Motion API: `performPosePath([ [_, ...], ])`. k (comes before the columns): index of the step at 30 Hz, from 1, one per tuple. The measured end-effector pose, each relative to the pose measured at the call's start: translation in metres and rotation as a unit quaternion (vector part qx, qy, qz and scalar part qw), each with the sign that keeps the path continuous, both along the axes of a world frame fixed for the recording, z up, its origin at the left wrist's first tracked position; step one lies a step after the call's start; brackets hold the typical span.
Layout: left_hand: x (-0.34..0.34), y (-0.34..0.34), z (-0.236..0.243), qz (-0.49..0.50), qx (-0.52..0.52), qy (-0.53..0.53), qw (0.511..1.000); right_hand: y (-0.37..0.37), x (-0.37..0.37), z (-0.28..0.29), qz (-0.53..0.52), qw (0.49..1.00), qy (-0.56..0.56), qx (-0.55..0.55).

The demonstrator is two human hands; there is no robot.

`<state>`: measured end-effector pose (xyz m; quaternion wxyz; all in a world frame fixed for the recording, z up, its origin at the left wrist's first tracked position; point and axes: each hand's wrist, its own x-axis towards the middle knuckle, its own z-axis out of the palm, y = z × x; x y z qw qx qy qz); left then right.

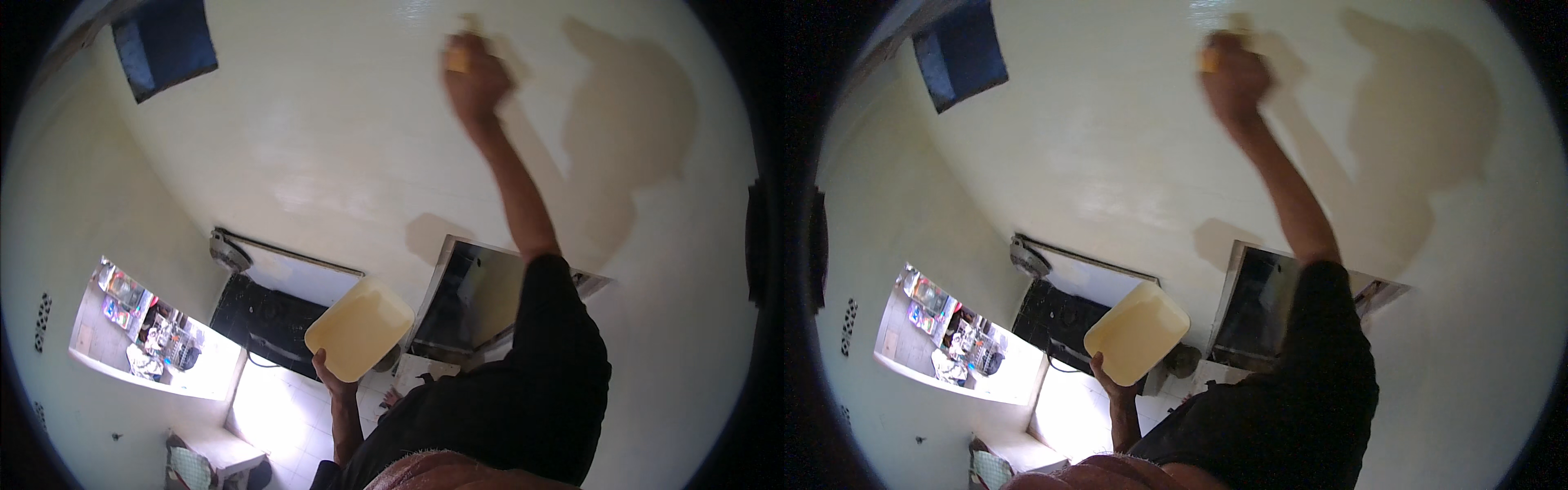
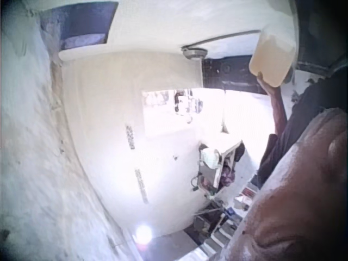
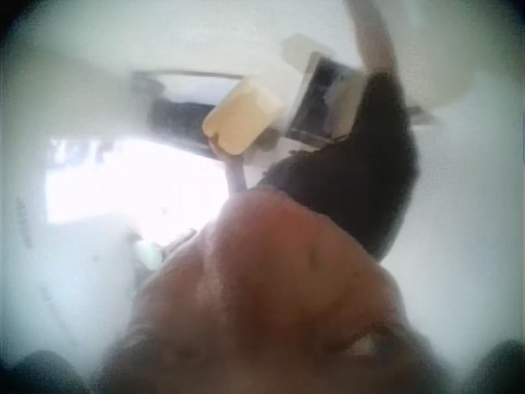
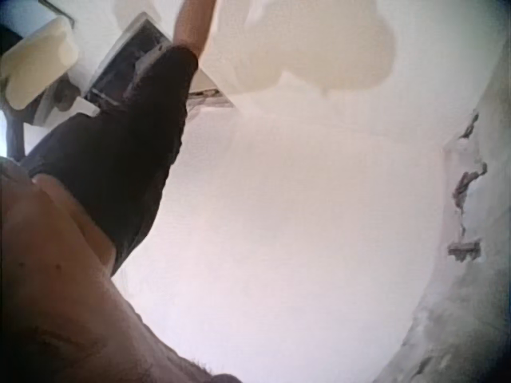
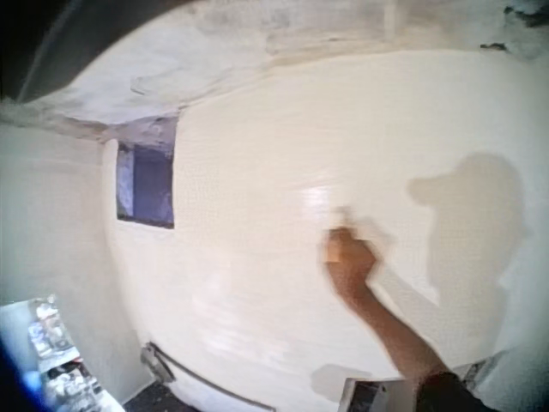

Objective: The person paints the ceiling using a brush and a container of white paint.

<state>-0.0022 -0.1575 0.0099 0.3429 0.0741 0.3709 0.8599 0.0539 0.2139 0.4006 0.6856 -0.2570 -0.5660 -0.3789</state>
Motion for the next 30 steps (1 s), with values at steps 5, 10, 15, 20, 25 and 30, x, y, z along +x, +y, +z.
performPosePath([
  [5,-0.005,-0.004,0.006,0.027,-0.054,0.261,0.964,-0.041,-0.147,0.015,0.319,0.935,-0.153,-0.004],
  [10,0.005,0.008,0.031,-0.013,-0.002,0.157,0.987,-0.036,-0.13,0.031,0.291,0.942,-0.161,-0.048],
  [15,0.019,0.032,0.057,0.113,-0.008,0.2,0.973,0.019,0.019,0.046,0.192,0.98,0.027,-0.035],
  [20,0.011,0.052,0.063,0.009,-0.027,0.105,0.994,-0.007,0.214,0.039,0.159,0.982,0.098,0.024],
  [25,0.006,0.077,0.048,-0.092,0.018,0.102,0.99,-0.056,0.271,0.029,0.149,0.98,0.126,0.04],
  [30,0.018,0.099,0.06,-0.194,0.045,-0.028,0.98,-0.109,0.237,-0.031,0.236,0.958,0.068,-0.149],
])
